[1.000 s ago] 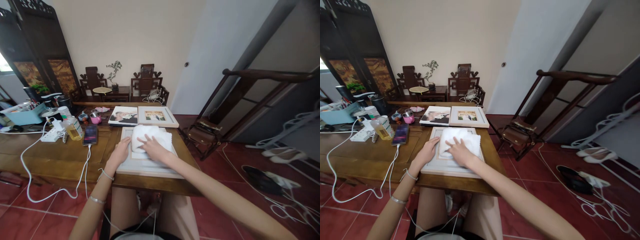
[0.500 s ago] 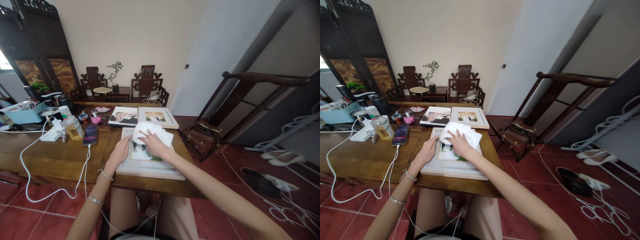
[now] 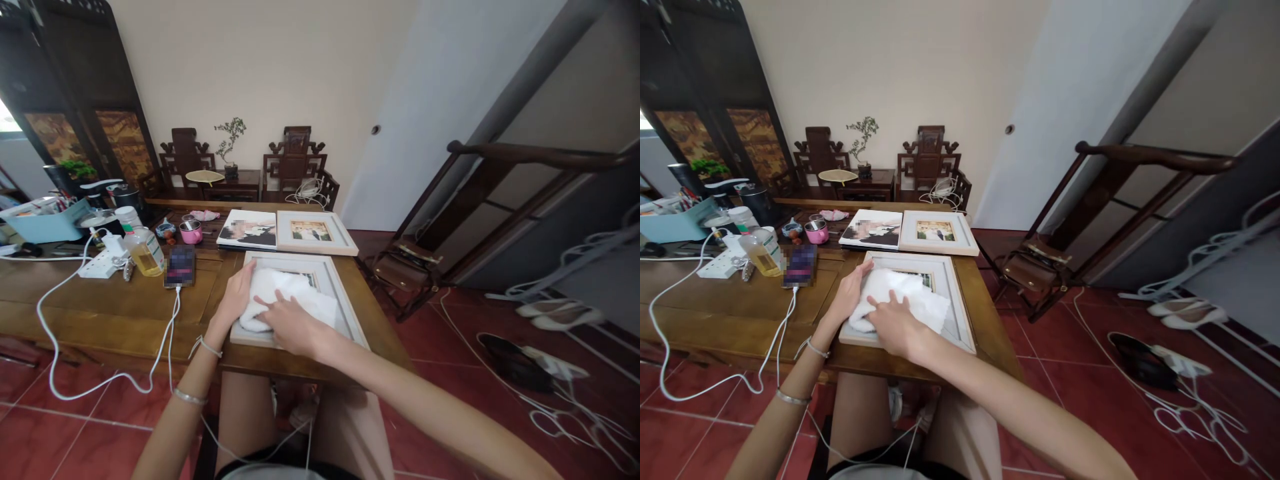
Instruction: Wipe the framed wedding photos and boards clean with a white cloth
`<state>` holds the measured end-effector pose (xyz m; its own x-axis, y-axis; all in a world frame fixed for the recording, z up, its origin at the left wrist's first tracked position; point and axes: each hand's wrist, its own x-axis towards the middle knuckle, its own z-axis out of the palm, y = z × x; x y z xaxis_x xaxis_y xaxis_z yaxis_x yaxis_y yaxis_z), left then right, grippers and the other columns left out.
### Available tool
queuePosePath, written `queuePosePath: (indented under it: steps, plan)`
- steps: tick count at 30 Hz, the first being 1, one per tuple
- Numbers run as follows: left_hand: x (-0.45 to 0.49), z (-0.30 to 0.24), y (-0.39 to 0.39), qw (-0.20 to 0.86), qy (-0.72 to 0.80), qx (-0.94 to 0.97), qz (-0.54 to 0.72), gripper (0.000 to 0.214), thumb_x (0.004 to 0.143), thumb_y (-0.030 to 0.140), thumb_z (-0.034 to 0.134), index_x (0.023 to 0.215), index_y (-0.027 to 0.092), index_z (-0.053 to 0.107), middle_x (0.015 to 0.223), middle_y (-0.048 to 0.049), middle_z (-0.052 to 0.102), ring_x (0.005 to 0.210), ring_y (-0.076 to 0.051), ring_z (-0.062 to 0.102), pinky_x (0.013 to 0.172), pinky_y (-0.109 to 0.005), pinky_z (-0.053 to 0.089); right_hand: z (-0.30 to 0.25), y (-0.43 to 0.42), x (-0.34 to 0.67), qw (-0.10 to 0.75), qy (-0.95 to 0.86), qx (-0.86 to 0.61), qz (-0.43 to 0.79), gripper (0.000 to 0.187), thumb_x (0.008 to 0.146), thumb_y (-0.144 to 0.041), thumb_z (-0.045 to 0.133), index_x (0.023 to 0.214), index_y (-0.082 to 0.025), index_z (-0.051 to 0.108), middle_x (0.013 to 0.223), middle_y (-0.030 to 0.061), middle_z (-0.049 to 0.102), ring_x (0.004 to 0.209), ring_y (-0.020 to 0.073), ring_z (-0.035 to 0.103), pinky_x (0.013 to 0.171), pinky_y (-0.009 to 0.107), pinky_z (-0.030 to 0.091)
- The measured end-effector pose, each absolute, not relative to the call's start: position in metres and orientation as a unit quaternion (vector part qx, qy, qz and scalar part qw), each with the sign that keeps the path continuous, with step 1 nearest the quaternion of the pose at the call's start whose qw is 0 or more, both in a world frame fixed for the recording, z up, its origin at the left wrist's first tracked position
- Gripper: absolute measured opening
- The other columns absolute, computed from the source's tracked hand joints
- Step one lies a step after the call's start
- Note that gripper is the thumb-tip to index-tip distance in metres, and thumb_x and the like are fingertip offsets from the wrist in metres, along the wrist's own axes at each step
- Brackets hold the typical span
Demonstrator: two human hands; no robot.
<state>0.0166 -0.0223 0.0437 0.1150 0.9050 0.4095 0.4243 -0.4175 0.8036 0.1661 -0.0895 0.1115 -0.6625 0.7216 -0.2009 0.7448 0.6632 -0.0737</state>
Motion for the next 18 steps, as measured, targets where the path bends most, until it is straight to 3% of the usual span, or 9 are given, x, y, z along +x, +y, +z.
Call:
queuePosePath:
  steps: [6,10,18]
  plan:
    - [0.010,0.041,-0.016,0.205,0.474,0.741,0.429,0.040,0.091,0.026,0.043,0.129,0.015,0.051,0.130,-0.0091,0.058,0.120,-0.020,0.054,0.105,-0.035,0.040,0.099,-0.112,0.162,0.051,0.909,0.410,-0.054,0.056,0.073,-0.005,0.047,0.126,-0.019,0.057,0.150,0.0076,0.032,0.133,0.0453,0.024,0.099,0.065,0.032]
    - [0.012,0.037,-0.019,0.148,0.475,0.778,0.383,0.039,0.089,0.013,0.040,0.124,0.014,0.056,0.127,-0.0101,0.060,0.119,-0.019,0.054,0.107,-0.036,0.038,0.084,-0.121,0.172,0.034,0.905,0.422,-0.027,0.052,0.073,-0.006,0.048,0.121,-0.018,0.061,0.150,0.0082,0.032,0.134,0.0457,0.021,0.102,0.066,0.025]
    - [0.014,0.024,-0.014,0.128,0.464,0.811,0.333,0.042,0.084,0.003,0.037,0.116,0.014,0.063,0.129,-0.0112,0.058,0.124,-0.020,0.050,0.109,-0.040,0.037,0.095,-0.135,0.239,0.081,0.848,0.523,-0.038,0.064,0.067,0.003,0.043,0.124,-0.021,0.060,0.148,0.0070,0.035,0.134,0.0423,0.025,0.101,0.064,0.029]
